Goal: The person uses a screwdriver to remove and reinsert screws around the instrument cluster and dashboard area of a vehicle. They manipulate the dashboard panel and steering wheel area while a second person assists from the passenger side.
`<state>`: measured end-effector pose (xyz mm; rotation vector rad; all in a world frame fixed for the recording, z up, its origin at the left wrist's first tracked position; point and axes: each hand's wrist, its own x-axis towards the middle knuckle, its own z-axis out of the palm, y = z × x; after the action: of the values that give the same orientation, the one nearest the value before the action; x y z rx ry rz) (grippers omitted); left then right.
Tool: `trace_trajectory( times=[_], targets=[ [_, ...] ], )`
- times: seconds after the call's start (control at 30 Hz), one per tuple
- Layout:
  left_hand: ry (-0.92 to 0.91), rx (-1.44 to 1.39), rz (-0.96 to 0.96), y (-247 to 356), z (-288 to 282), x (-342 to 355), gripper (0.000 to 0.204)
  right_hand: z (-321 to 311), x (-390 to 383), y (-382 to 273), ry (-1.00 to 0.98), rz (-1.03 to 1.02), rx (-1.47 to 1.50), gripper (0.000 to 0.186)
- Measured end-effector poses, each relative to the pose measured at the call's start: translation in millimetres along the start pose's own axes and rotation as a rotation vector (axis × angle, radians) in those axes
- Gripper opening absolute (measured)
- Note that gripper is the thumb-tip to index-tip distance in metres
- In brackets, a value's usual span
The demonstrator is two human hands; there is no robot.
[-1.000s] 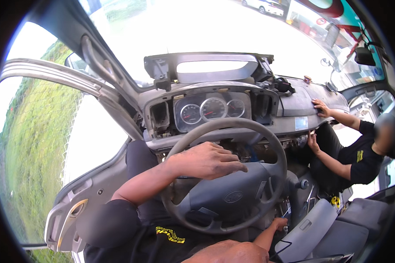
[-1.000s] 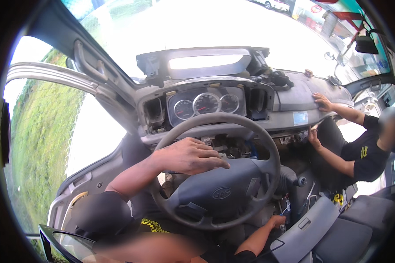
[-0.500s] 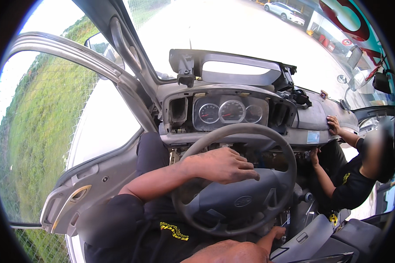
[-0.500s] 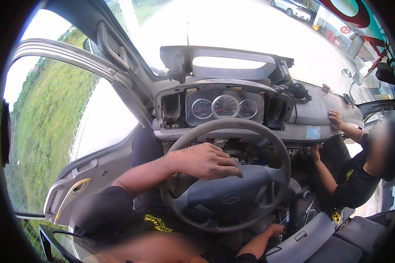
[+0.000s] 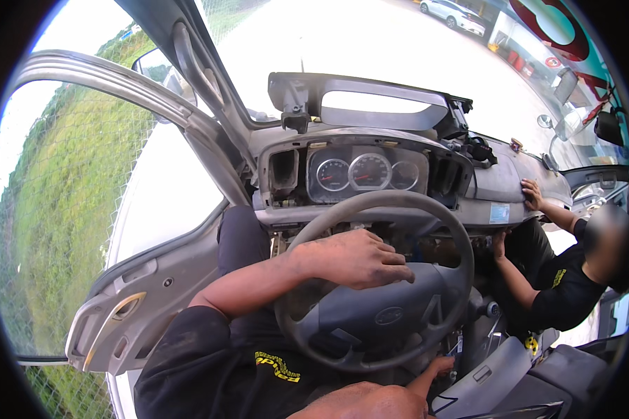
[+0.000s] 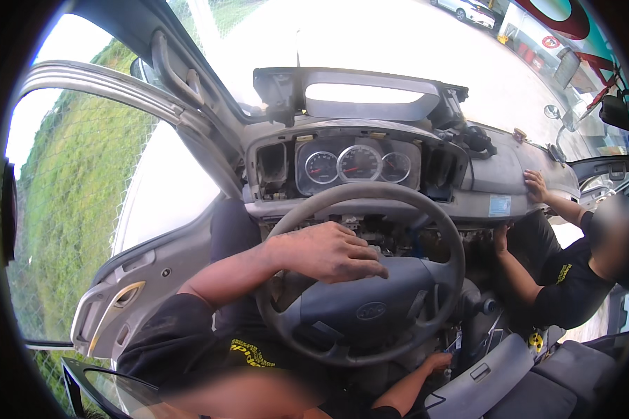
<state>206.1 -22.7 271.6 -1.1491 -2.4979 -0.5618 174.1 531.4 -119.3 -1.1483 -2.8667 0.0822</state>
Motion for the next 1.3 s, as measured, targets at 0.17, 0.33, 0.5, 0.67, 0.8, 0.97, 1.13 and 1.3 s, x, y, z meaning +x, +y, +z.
trace_trajectory(
  times=[0.17,0.33,0.5,0.67,0.8,0.97,1.13,1.3],
  targets=[
    [-0.035,0.009,-0.031,2,-1,0,0.040,-1,-11,-4,-0.070,0.013,0.132,0.029],
    [-0.012,-0.025,-0.011,1,2,6,0.035,3,-10,6,0.219,0.044,0.350,0.031],
    [0.002,-0.038,-0.031,1,5,4,0.028,-20,-35,-5,0.153,0.049,0.486,0.030],
    [-0.006,-0.066,-0.040,6,2,9,0.026,-67,-47,-23,0.100,-0.082,0.647,0.031],
    [0.092,-0.189,-0.084,18,2,8,0.027,-170,-84,-78,0.132,-0.167,0.878,0.030],
    [0.143,-0.355,-0.027,25,-13,58,0.029,-277,-116,-130,0.214,-0.216,1.007,0.028],
    [0.115,-0.429,0.035,14,-14,109,0.028,-366,-158,-186,-0.394,-0.352,1.709,0.023],
    [0.239,-0.774,-0.191,10,-8,120,0.028,-406,-168,-247,-0.784,-0.377,2.008,0.019]
  ],
)
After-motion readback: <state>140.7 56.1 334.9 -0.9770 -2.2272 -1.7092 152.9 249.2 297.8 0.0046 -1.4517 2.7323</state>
